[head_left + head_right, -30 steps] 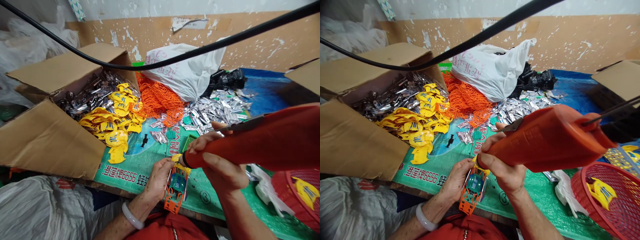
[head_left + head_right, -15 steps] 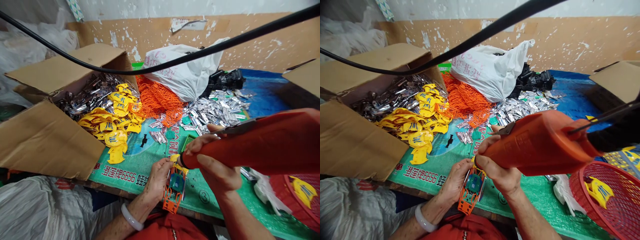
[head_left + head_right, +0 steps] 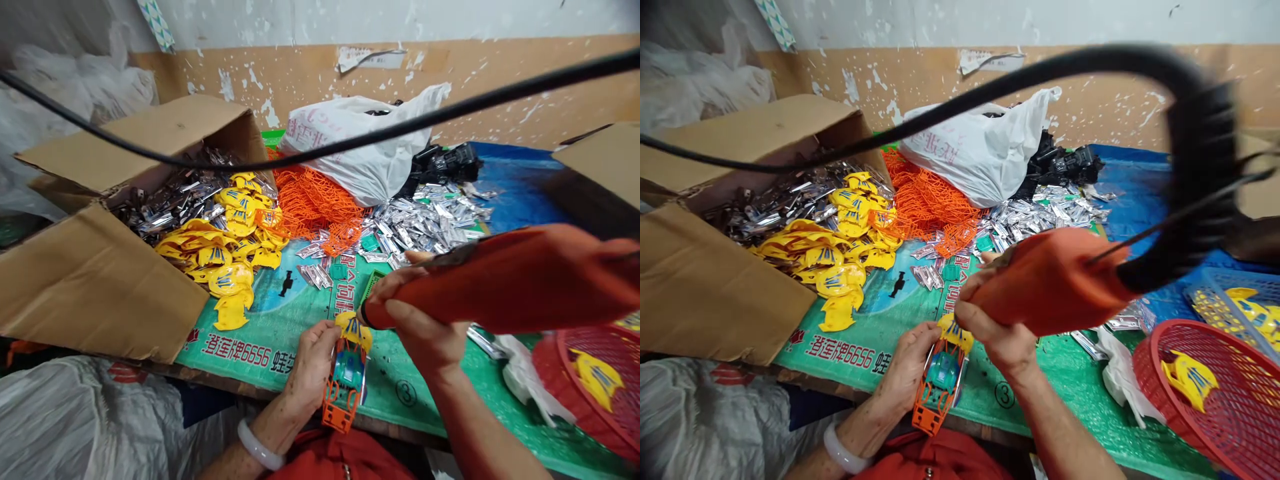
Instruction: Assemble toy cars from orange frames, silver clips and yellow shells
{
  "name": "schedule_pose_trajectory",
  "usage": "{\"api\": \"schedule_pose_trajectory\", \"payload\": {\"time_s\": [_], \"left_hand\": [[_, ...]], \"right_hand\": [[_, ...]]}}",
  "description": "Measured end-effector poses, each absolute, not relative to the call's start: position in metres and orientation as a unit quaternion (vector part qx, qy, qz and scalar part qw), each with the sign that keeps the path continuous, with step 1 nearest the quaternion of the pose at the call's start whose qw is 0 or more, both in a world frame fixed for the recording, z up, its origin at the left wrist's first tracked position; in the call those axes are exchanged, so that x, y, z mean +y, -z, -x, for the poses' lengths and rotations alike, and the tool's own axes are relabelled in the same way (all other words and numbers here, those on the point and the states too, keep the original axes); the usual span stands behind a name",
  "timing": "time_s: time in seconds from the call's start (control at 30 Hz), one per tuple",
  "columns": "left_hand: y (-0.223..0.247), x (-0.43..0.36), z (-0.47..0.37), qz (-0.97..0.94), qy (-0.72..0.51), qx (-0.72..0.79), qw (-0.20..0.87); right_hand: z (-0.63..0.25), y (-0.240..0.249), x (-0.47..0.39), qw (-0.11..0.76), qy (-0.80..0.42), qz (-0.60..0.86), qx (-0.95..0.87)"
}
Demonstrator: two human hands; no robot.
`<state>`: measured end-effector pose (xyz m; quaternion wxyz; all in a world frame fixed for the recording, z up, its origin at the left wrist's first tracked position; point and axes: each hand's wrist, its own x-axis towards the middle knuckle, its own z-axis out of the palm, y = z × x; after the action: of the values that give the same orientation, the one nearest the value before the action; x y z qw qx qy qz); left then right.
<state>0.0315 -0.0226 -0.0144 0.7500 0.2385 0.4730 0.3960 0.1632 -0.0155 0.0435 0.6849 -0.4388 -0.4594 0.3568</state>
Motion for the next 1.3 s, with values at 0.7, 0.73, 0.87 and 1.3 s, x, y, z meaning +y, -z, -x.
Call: {"api": "schedule_pose_trajectory", "payload": {"time_s": [0.7,0.73,0.87,1.3], "left_hand": [[0.023,-0.016,-0.021,-0.369,-0.321,0.499,0.715],[0.024,-0.016,-0.021,-0.370,-0.317,0.492,0.721],[0.026,-0.014,-0.020,-0.383,-0.306,0.475,0.731],[0.021,-0.012,-0.021,-0.387,-0.285,0.508,0.715]], "right_hand": [[-0.206,-0.067,0.014,0.778,-0.216,0.455,-0.376],[-0.211,-0.064,0.019,0.776,-0.198,0.469,-0.372],[-0.219,-0.050,0.035,0.768,-0.194,0.489,-0.365],[-0.216,-0.032,0.051,0.752,-0.179,0.520,-0.365]]}}
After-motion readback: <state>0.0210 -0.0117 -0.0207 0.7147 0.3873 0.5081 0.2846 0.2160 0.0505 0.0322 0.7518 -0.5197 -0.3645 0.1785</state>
